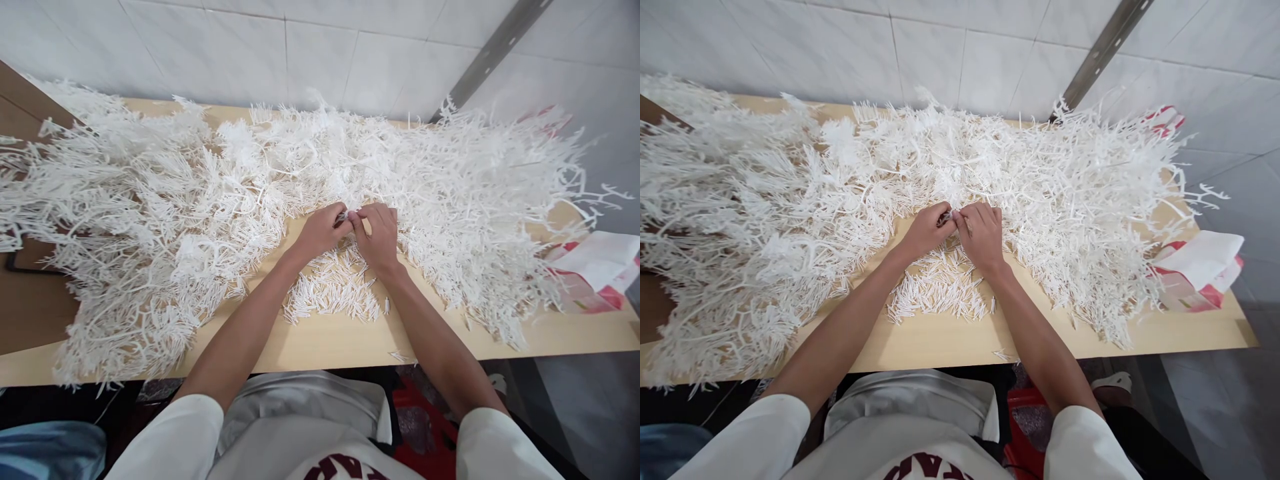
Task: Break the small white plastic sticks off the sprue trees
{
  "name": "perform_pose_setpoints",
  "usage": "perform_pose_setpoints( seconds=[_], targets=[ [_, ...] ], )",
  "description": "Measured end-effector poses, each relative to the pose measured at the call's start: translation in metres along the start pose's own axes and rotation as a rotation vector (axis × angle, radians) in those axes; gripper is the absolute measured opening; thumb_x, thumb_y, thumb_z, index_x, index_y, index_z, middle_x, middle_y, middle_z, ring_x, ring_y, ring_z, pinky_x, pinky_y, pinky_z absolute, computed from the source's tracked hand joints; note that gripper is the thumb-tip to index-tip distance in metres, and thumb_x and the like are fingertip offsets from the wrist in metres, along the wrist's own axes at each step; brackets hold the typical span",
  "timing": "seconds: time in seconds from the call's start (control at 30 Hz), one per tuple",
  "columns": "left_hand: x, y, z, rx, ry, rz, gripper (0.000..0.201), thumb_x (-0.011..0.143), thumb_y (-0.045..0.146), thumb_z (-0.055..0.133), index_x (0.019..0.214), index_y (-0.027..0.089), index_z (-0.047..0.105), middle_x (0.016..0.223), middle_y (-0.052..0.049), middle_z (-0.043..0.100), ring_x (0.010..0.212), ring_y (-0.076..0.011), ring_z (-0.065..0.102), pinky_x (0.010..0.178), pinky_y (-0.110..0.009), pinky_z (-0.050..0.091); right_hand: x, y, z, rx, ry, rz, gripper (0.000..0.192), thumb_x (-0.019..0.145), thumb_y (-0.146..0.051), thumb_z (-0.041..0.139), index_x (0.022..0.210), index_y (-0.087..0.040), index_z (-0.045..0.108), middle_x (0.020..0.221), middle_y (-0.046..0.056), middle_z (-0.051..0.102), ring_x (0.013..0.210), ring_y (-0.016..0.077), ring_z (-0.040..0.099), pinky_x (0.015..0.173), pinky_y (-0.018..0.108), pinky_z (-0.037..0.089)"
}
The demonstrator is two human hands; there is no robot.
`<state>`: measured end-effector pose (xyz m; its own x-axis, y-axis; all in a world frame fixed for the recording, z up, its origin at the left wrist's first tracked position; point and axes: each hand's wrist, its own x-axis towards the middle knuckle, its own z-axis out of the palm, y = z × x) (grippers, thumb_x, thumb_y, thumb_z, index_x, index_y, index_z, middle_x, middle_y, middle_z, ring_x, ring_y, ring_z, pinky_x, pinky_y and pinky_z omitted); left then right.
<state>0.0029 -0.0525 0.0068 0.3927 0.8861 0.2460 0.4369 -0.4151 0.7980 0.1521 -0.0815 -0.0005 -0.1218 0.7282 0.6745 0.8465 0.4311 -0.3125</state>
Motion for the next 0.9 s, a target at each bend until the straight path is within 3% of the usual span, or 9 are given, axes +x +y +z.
perform_pose_setpoints(
  seconds=[0.3, 0.43, 0.53, 0.6, 0.73, 0.9],
  targets=[
    [0.0, -0.002, 0.007, -0.028, 0.03, 0.035, 0.033, 0.086, 0.03, 0.047, 0.06, 0.019, 0.032, 0.056, 0.004, 0.04, 0.054, -0.0095, 0.032, 0.057, -0.028, 0.023, 0.0, -0.006, 0.004, -0.112, 0.103, -0.118, 0.016, 0.098, -0.026, 0.043, 0.083, -0.023, 0.047, 0.081, 0.003, 0.06, 0.077, 0.0178, 0.052, 0.072, 0.035, 0.037],
    [0.001, -0.002, 0.006, -0.173, 0.036, -0.07, 0.035, 0.084, 0.03, 0.05, 0.055, 0.019, 0.034, 0.049, 0.005, 0.037, 0.05, -0.0084, 0.033, 0.054, -0.027, 0.024, -0.004, -0.007, 0.0, -0.015, 0.197, -0.093, 0.014, 0.098, -0.03, 0.042, 0.09, -0.023, 0.05, 0.084, 0.005, 0.06, 0.08, 0.0192, 0.055, 0.072, 0.037, 0.041],
    [0.002, -0.003, 0.002, -0.363, 0.093, -0.178, 0.033, 0.085, 0.029, 0.049, 0.056, 0.018, 0.039, 0.048, 0.005, 0.044, 0.049, -0.0079, 0.041, 0.053, -0.025, 0.031, -0.005, -0.008, -0.001, 0.113, 0.294, -0.017, 0.013, 0.097, -0.033, 0.046, 0.093, -0.024, 0.054, 0.086, 0.005, 0.061, 0.083, 0.0191, 0.058, 0.073, 0.037, 0.045],
    [0.002, -0.003, -0.002, -0.462, 0.113, -0.196, 0.031, 0.086, 0.03, 0.05, 0.058, 0.018, 0.042, 0.05, 0.004, 0.049, 0.049, -0.0074, 0.045, 0.053, -0.024, 0.035, -0.003, -0.007, 0.0, 0.188, 0.266, 0.071, 0.015, 0.097, -0.034, 0.047, 0.094, -0.024, 0.057, 0.09, 0.005, 0.063, 0.086, 0.0182, 0.06, 0.075, 0.036, 0.048],
    [0.001, -0.001, -0.005, -0.592, 0.048, -0.159, 0.029, 0.085, 0.03, 0.055, 0.06, 0.018, 0.045, 0.052, 0.004, 0.051, 0.05, -0.0068, 0.047, 0.051, -0.022, 0.037, 0.004, -0.003, 0.0, 0.267, 0.086, 0.246, 0.027, 0.098, -0.042, 0.043, 0.101, -0.025, 0.064, 0.101, 0.005, 0.069, 0.097, 0.0193, 0.062, 0.086, 0.04, 0.05],
    [-0.001, 0.0, -0.006, -0.69, 0.013, -0.17, 0.024, 0.082, 0.03, 0.058, 0.064, 0.018, 0.046, 0.057, 0.003, 0.051, 0.054, -0.0086, 0.052, 0.053, -0.023, 0.042, 0.006, -0.003, -0.003, 0.314, -0.067, 0.183, 0.031, 0.098, -0.044, 0.041, 0.111, -0.028, 0.065, 0.114, 0.004, 0.069, 0.11, 0.0213, 0.06, 0.098, 0.045, 0.046]
  ],
)
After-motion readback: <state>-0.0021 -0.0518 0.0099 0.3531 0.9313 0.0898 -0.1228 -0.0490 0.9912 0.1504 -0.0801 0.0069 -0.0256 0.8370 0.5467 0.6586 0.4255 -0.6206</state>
